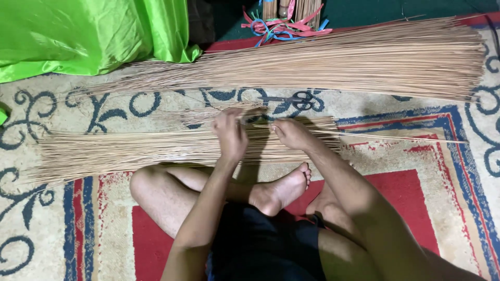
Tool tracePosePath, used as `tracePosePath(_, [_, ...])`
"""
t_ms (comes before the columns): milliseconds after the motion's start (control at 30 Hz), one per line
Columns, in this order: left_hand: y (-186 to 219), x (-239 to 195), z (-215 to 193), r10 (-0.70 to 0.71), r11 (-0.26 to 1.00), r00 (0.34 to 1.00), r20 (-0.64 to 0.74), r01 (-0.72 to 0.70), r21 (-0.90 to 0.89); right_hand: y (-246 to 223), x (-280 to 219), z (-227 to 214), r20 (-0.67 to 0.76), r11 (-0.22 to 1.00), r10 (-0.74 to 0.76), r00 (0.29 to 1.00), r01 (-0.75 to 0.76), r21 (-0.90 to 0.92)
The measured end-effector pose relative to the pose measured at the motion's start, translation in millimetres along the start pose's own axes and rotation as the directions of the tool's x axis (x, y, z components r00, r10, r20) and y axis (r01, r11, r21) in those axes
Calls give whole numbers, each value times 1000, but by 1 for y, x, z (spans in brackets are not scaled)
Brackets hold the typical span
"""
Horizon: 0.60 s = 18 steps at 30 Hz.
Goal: The person assembles a broom by aligning thin wooden sticks into a bundle and trims the ends with scissors.
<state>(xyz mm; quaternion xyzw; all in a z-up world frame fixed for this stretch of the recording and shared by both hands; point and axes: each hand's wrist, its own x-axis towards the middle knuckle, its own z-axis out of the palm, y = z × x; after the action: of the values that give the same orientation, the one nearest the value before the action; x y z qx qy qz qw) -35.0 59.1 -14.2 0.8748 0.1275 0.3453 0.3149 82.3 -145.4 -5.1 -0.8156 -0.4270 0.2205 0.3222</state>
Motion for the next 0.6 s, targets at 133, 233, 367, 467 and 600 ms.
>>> tracePosePath(133, [31, 11, 1, -118, 866, 675, 729, -290, 408, -28, 2, -4, 27, 999, -14, 1000, 15, -34])
tracePosePath(233, [2, 4, 20, -137, 872, 559, 818, -323, 367, -25, -3, -6, 31, 997, -27, 999, 29, -67])
tracePosePath(367, [0, 18, -25, -227, 873, 513, 828, -270, 407, 21, -15, -7, 69, 995, -16, 997, 23, -93])
tracePosePath(467, [-31, 25, -50, -295, 862, 502, 813, -228, 453, 45, -28, -23, 60, 988, -2, 998, 11, -156])
tracePosePath(600, [-62, 24, -73, -181, 898, 553, 813, -244, 366, 39, -41, -43, 52, 980, 8, 999, 3, -199])
